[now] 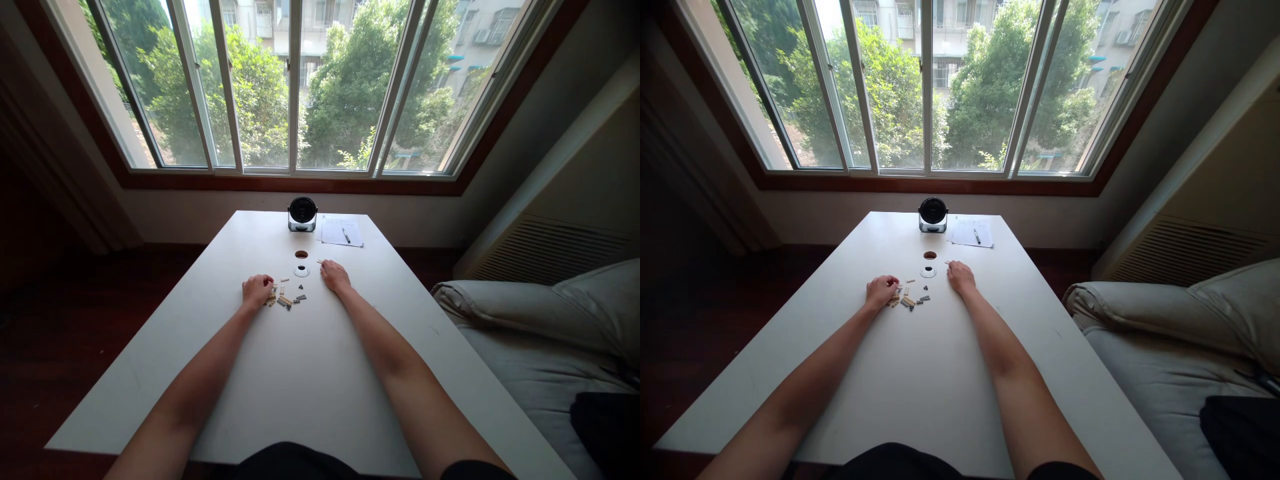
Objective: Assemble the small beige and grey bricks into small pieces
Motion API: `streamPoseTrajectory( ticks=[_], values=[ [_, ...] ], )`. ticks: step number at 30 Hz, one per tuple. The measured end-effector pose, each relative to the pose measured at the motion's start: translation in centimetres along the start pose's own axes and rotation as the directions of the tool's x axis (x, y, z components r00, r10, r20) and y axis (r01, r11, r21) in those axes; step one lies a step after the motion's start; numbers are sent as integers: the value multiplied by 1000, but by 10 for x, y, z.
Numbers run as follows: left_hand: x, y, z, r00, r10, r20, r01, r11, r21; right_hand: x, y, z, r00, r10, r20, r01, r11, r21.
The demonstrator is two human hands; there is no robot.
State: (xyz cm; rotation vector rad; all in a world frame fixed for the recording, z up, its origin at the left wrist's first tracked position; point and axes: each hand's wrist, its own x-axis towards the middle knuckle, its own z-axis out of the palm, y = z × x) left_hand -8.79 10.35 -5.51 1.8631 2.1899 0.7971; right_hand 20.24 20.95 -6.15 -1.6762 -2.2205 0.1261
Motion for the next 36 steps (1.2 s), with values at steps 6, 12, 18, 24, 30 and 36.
streamPoseTrajectory(
  ticks=[6,12,18,24,30,36],
  values=[
    [1,1,0,999,30,38,-31,999,21,-1,0,3,999,-6,-43,7,1000,20],
    [0,1,3,997,74,29,-75,997,20,-2,0,1,1000,-9,-28,9,1000,21],
    [0,-1,8,996,90,-30,-89,996,24,-1,2,0,1000,11,-23,-11,1000,24],
    [0,1,6,997,77,-15,-77,997,8,0,3,1,999,-42,-34,42,999,15],
    [-2,3,6,996,79,-37,-80,997,-15,-1,4,1,1000,-13,-24,13,999,37],
    [-3,6,4,994,97,-39,-99,994,-38,0,3,2,999,-44,-7,44,999,1]
  ],
)
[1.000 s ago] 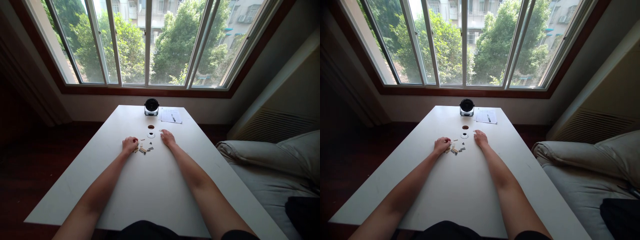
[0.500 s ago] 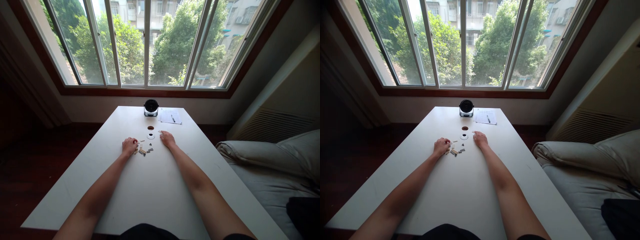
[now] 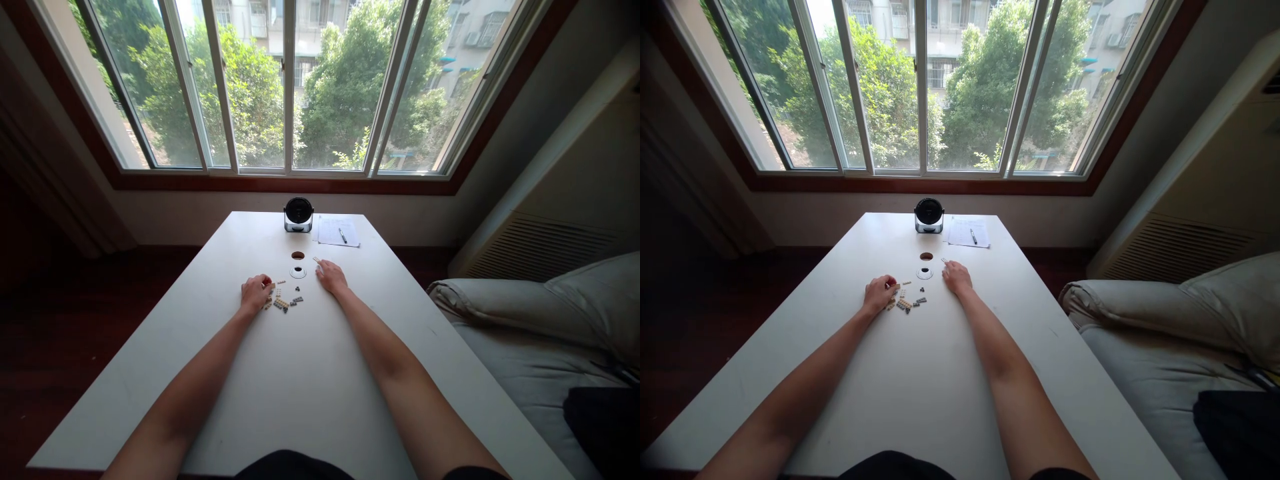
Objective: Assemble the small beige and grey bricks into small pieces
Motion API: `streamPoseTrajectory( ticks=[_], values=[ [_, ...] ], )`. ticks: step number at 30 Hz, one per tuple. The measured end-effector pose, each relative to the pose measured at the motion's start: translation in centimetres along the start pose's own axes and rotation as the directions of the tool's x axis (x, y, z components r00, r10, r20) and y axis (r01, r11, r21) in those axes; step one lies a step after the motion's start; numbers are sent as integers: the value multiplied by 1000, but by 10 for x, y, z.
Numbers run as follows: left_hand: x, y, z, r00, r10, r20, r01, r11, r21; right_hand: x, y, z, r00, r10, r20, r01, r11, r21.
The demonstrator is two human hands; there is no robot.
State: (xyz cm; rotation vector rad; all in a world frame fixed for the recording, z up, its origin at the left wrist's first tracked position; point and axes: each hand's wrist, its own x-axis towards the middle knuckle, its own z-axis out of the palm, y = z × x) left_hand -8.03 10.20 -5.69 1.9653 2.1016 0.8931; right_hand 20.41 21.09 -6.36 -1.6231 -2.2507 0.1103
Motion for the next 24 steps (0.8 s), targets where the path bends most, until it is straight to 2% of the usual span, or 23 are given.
streamPoseTrajectory(
  ticks=[3,8,11,15,19,24],
  values=[
    [0,1,-1,1000,-6,-3,6,1000,-9,-1,-1,-1,1000,-22,4,22,1000,-14],
    [-1,3,-3,1000,-11,4,11,1000,-2,2,-3,-3,1000,20,17,-19,999,-36],
    [-1,4,-3,1000,-7,7,7,1000,-5,8,-10,-1,997,73,3,-72,996,-54],
    [-1,4,-4,1000,-1,7,1,1000,-23,17,-31,7,982,172,-76,-175,984,-43],
    [0,4,-4,1000,-13,6,13,998,-53,23,-43,13,983,171,-64,-172,985,-24],
    [2,6,-2,1000,-14,-21,11,993,-118,24,-40,16,986,153,-62,-155,988,-25]
  ],
)
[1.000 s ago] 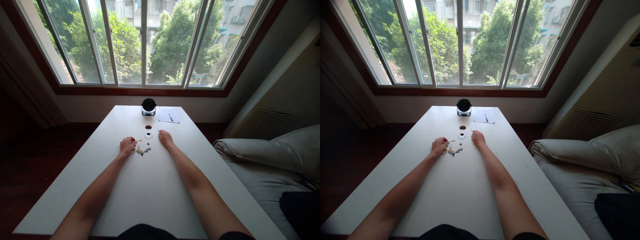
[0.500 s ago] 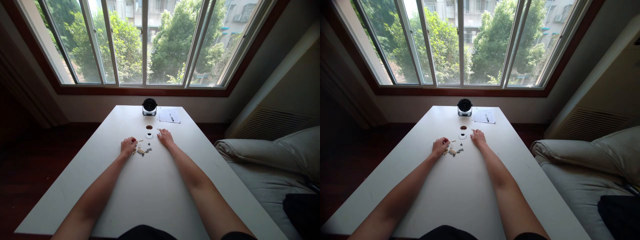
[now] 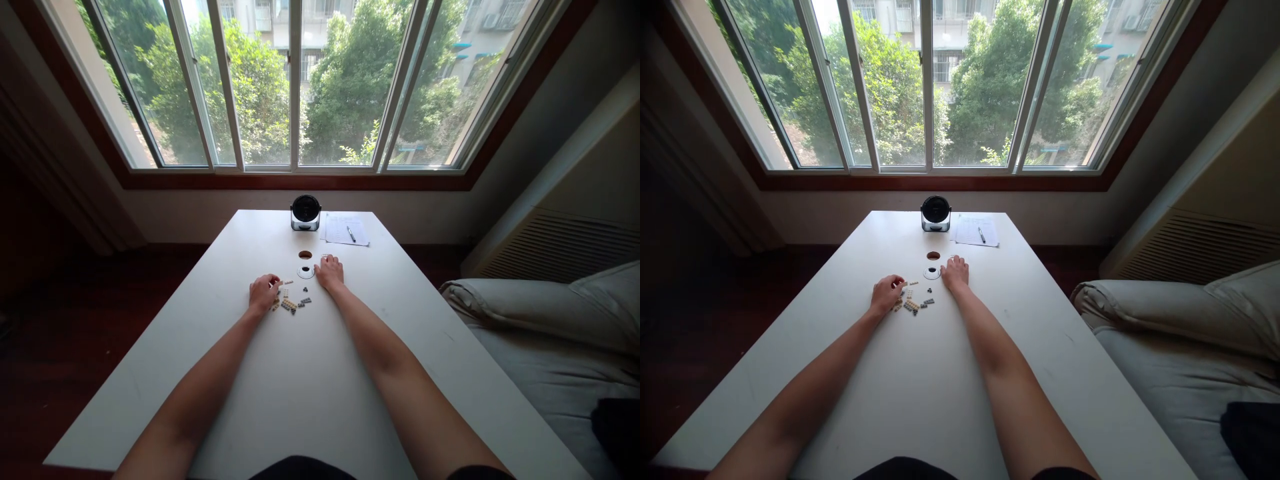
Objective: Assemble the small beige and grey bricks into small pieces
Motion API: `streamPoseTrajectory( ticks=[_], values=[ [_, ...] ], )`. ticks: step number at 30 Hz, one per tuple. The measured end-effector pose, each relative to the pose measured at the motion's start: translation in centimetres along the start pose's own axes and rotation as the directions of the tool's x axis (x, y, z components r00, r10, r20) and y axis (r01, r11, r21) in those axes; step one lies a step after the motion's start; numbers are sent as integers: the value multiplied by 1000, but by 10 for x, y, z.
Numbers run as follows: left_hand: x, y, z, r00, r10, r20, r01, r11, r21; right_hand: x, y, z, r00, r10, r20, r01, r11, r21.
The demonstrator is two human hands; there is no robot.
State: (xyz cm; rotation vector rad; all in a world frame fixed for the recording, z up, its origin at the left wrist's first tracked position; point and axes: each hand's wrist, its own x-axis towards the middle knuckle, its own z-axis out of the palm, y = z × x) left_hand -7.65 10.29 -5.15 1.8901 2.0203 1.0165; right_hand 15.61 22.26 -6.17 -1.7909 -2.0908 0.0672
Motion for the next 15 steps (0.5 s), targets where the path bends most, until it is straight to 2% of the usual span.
streamPoseTrajectory(
  ticks=[7,11,15],
  values=[
    [-2,1,-1,1000,8,-19,-9,999,-39,6,6,2,998,63,31,-62,998,-11],
    [-2,1,-1,1000,-5,-14,4,999,-41,11,11,0,994,30,104,-29,1000,-11],
    [-1,2,0,1000,1,-19,-2,999,-45,5,9,-3,998,7,57,-6,1000,-17]
  ],
)
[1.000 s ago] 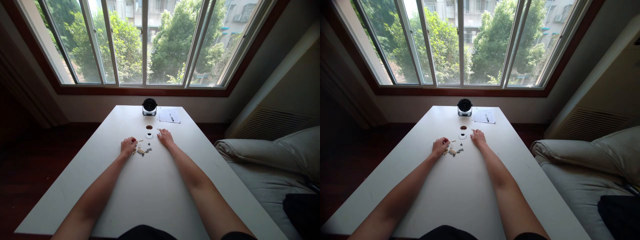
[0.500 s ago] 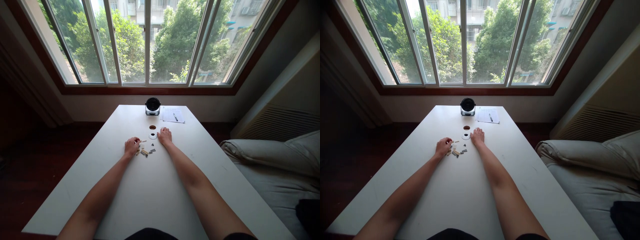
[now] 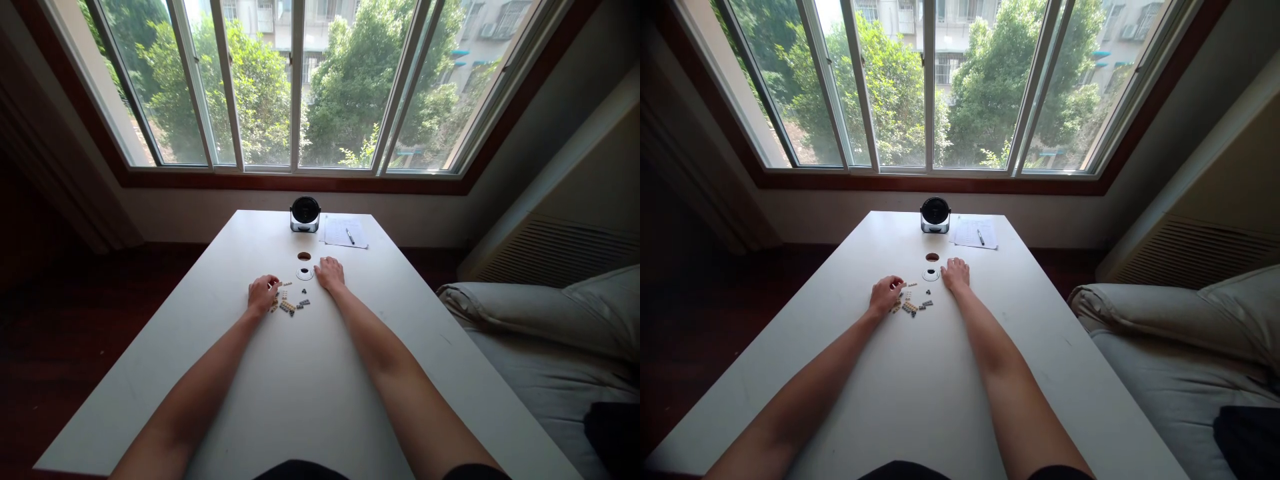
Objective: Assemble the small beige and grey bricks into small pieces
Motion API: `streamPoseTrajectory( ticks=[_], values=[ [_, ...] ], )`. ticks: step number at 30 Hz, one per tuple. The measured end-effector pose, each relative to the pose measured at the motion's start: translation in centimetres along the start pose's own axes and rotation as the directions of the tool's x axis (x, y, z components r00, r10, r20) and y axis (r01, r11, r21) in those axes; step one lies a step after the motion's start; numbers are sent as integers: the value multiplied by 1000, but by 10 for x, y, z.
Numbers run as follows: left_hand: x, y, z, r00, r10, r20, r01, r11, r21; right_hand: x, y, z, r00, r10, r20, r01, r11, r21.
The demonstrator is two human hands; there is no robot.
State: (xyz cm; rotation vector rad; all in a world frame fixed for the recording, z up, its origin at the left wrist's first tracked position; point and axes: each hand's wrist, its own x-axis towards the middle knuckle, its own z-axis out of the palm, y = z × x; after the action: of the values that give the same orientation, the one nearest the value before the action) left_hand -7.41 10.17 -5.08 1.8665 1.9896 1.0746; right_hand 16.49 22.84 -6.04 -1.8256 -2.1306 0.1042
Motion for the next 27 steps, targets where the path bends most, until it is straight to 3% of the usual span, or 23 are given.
streamPoseTrajectory(
  ticks=[10,13,18,21,27],
  values=[
    [-2,10,-4,998,66,-22,-68,989,-135,-24,1,-9,996,-56,-74,58,998,29],
    [0,15,-3,996,81,-22,-83,979,-184,-32,-2,-15,985,-126,-119,134,989,56],
    [11,28,3,998,65,-3,-64,969,-239,-54,-11,-23,919,-348,-184,373,919,130],
    [18,34,12,996,72,42,-53,938,-344,-67,-19,-25,874,-415,-251,466,864,193],
    [25,40,28,990,87,109,7,748,-663,-74,-27,-29,812,-478,-335,565,789,243]
  ],
)
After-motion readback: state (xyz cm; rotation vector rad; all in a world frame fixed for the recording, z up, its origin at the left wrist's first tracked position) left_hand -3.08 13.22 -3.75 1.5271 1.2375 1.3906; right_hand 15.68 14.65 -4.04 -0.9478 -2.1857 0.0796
